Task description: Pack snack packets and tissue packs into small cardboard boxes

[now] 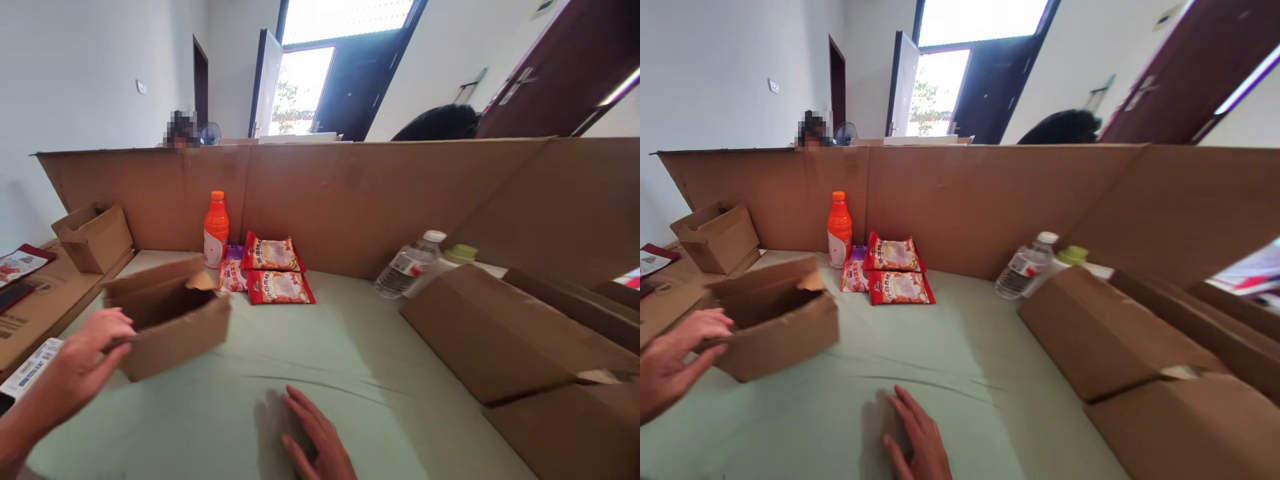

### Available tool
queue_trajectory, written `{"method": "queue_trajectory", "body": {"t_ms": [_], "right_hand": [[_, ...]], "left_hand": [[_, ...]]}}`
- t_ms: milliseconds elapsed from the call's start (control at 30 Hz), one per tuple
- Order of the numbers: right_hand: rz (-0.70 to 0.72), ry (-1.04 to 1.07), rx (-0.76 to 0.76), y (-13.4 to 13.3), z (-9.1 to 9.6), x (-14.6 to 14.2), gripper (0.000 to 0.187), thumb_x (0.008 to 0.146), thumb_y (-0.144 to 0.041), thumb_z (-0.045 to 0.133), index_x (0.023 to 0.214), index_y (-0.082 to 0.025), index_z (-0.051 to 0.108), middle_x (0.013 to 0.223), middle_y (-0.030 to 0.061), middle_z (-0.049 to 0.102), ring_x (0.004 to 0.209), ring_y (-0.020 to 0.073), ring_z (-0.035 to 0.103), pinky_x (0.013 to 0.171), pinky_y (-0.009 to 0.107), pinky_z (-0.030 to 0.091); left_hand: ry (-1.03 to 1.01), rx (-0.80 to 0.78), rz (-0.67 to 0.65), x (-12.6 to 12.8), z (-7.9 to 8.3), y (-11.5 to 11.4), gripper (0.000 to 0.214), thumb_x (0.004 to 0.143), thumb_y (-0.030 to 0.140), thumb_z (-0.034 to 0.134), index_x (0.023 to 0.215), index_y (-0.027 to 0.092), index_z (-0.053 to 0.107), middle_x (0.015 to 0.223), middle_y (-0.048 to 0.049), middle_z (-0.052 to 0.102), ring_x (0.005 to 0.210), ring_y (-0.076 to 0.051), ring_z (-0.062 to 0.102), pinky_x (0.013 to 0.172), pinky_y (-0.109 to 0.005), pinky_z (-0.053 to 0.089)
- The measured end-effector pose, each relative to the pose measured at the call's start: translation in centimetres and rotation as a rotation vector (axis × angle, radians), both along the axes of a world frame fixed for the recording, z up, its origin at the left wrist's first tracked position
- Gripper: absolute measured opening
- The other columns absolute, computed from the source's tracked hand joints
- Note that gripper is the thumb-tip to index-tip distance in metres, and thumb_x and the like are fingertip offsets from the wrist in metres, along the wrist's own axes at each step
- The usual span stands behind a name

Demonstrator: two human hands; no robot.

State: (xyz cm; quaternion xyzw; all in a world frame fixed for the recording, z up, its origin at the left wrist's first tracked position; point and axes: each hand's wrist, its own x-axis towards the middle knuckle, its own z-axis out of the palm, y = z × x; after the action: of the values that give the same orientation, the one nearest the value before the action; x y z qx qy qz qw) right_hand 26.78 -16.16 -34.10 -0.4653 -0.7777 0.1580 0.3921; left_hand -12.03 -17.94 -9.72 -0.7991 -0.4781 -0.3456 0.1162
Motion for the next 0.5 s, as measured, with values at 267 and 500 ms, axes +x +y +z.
{"method": "queue_trajectory", "body": {"t_ms": [267,500], "right_hand": [[-0.064,0.298,-0.318,-2.6,1.6,0.7,0.063,0.092,-0.051,0.056,0.147,-0.021,0.047,0.144,0.0174,0.057,0.132,0.0346,0.056,0.108,0.053,0.049],[0.024,0.277,-0.348,-1.9,0.8,1.5,0.065,0.091,-0.052,0.056,0.148,-0.021,0.046,0.145,0.0185,0.057,0.129,0.0334,0.059,0.106,0.052,0.05]], "left_hand": [[0.0,-0.238,-0.246,8.4,-2.0,-1.6,0.022,0.092,0.008,0.05,0.095,0.025,0.065,0.112,-0.0047,0.069,0.124,-0.023,0.058,0.113,-0.046,0.043],[-0.437,-0.178,0.005,5.2,-9.1,-1.4,0.073,0.089,0.048,0.067,0.15,0.029,0.034,0.16,-0.0159,0.032,0.142,-0.037,0.042,0.114,-0.056,0.042]]}}
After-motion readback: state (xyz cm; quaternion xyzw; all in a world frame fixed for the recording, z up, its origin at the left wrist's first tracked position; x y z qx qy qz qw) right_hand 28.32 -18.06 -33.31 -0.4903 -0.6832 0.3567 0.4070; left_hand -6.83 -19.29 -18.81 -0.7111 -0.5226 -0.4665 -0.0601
